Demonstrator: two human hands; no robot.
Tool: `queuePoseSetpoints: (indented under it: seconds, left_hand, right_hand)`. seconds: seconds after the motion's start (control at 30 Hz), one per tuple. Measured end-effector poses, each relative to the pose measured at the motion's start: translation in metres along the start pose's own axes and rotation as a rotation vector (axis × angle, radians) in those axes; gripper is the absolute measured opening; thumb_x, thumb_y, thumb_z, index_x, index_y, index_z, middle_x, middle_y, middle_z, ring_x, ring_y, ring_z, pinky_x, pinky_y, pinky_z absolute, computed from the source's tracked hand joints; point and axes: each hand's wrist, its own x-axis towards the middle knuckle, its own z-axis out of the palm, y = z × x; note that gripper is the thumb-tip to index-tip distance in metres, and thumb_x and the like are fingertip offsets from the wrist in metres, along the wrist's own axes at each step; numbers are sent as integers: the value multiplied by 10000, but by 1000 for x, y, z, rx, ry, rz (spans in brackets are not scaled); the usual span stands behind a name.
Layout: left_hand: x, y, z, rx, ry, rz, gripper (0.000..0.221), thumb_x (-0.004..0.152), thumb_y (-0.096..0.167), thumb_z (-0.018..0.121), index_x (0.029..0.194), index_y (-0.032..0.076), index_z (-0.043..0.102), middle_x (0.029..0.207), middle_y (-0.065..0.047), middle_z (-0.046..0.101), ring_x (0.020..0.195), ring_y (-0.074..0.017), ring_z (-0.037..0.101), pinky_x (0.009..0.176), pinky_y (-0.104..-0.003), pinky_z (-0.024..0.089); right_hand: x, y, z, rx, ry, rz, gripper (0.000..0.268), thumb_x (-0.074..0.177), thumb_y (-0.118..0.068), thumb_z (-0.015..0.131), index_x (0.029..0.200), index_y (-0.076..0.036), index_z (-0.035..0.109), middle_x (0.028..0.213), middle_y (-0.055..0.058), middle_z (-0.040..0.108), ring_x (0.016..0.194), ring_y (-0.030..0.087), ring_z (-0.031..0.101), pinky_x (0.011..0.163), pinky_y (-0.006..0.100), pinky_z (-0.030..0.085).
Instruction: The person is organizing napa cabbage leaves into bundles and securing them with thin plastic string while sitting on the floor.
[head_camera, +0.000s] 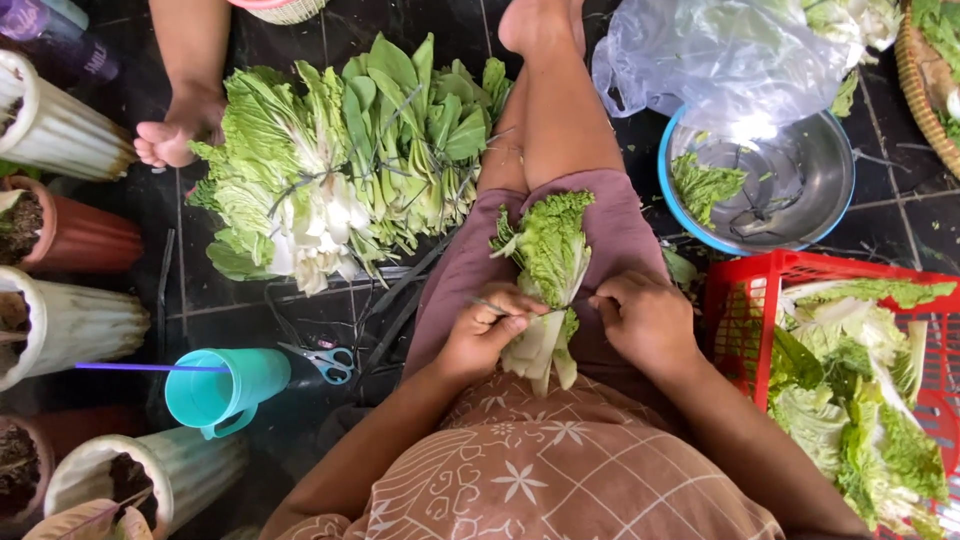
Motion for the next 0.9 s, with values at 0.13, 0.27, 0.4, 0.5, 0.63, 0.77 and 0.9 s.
queuePoseSetpoints:
  seconds: [0.13,0.27,0.4,0.5,0.63,0.77,0.9]
  left_hand:
    - [17,13,7,113,-220,79,119,1051,91,599,933,76,603,1028,-95,744,953,-217,680,893,-361,483]
    - [27,-8,3,447,-164,60,124,971,116,712,871,51,677,835,-139,720,847,-342,693,813,-434,538]
    - [36,0,17,581,-157,-207,209,911,206,782,1030,62,688,827,-145,751,904,-354,744,845,-419,582]
    - [32,-11,15,719,-213,-88,181,918,186,764,973,26,699,813,-181,727,843,-390,721,790,-438,581]
    - [19,-28,5,739,-170,-96,139,894,164,761,955,40,740,815,-186,683,832,-404,691,750,-456,565]
    - [24,-1,20,463,-11,-331,150,936,142,736,923,-6,723,792,-207,702,811,-343,715,748,-411,570]
    - [22,-12,21,388,95,-411,184,935,171,749,907,-10,731,743,-179,693,793,-202,666,707,-354,544]
  right_hand:
    - [3,1,-2,-17,48,-102,68,851,-270,739,882,-221,774,814,-8,723,873,272,728,747,411,588]
    - [-1,-15,-32,81,3,-94,83,877,-227,725,924,-177,772,820,32,726,862,315,720,724,435,587]
    - [4,-33,-44,293,54,-245,58,851,-193,770,906,-186,752,782,58,726,782,322,733,663,431,588]
    - [13,-37,-26,434,37,-314,63,848,-129,784,901,-152,760,794,52,746,769,282,748,672,377,594]
    - [23,-51,-32,677,-38,-267,136,835,-63,785,970,-77,781,811,122,770,803,308,762,696,410,599]
    - [27,-31,-28,640,-123,-333,196,827,-94,814,1005,-38,756,902,144,765,868,312,756,793,417,592]
    - [16,-25,-12,520,-120,-330,90,829,-79,774,909,-47,750,812,139,748,810,352,743,728,454,587]
